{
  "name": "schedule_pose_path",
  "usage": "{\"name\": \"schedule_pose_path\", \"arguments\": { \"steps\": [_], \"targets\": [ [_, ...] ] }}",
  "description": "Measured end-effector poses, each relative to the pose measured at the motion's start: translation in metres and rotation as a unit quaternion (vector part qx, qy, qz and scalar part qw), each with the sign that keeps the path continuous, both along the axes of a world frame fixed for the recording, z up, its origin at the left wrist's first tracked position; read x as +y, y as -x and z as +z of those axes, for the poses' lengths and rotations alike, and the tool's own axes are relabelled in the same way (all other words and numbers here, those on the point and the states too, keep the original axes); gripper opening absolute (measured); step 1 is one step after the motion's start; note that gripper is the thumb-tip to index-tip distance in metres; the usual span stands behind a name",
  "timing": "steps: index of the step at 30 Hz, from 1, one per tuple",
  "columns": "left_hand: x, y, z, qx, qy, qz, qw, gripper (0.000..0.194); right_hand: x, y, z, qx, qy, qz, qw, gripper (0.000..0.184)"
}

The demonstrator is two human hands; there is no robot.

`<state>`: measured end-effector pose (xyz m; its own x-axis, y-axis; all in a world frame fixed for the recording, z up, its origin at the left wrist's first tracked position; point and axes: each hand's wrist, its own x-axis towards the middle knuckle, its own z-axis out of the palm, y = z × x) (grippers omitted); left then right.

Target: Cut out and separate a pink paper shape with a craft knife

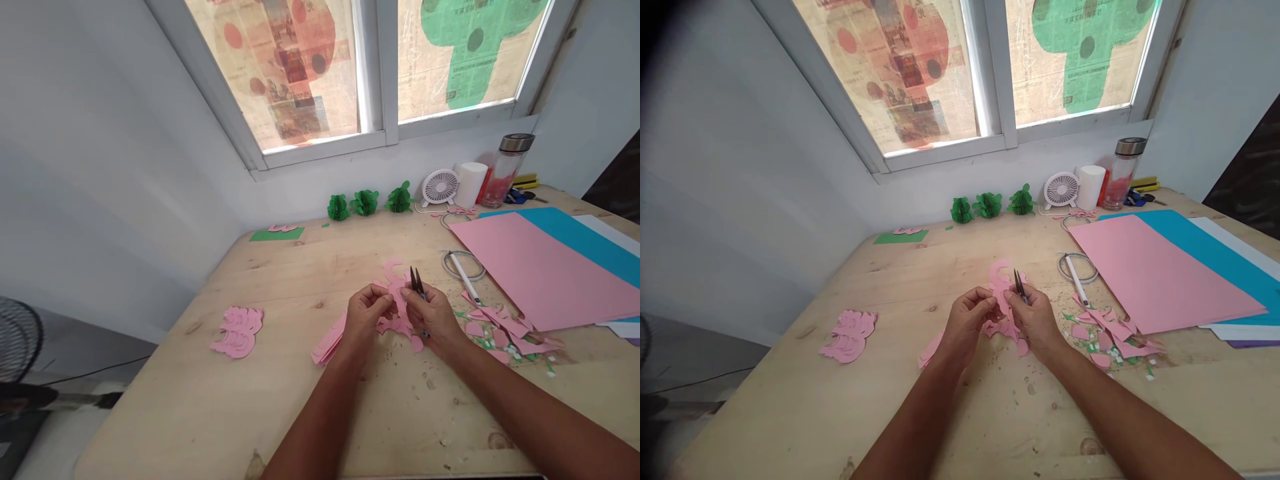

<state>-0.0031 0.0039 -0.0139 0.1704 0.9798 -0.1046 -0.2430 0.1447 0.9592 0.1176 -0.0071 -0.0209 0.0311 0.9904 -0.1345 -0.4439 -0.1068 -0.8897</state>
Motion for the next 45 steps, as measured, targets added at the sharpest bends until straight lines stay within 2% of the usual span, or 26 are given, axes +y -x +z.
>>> {"name": "schedule_pose_path", "arguments": {
  "steps": [6,13,18,23,26,31,36,45],
  "targets": [
    [0.0,0.0,0.002,0.03,-0.021,-0.001,0.999,0.017,0.002,-0.001,0.0,-0.01,0.006,-0.028,1.0,0.023],
    [-0.004,-0.004,0.002,0.03,0.018,-0.02,0.999,0.02,0.001,0.0,0.004,0.008,0.02,-0.063,0.998,0.024],
    [-0.002,-0.003,0.0,0.034,0.021,-0.006,0.999,0.02,0.002,0.0,0.002,0.009,0.016,-0.056,0.998,0.025],
    [0.0,0.002,0.003,0.03,0.013,0.021,0.999,0.019,0.002,-0.003,-0.003,0.004,-0.01,-0.015,1.0,0.023],
    [0.001,0.005,0.006,0.019,0.003,0.049,0.999,0.016,0.001,-0.006,-0.003,-0.014,-0.018,0.029,0.999,0.029],
    [0.005,0.008,0.007,-0.007,-0.01,0.073,0.997,0.012,0.0,-0.006,-0.002,-0.035,0.002,0.104,0.994,0.035],
    [0.004,0.01,0.011,-0.005,-0.015,0.097,0.995,0.01,-0.002,-0.005,0.0,-0.085,0.011,0.148,0.985,0.039],
    [0.002,0.013,0.019,0.036,-0.03,0.064,0.997,0.009,-0.002,-0.006,0.002,-0.125,0.014,0.174,0.977,0.04]
  ]
}}
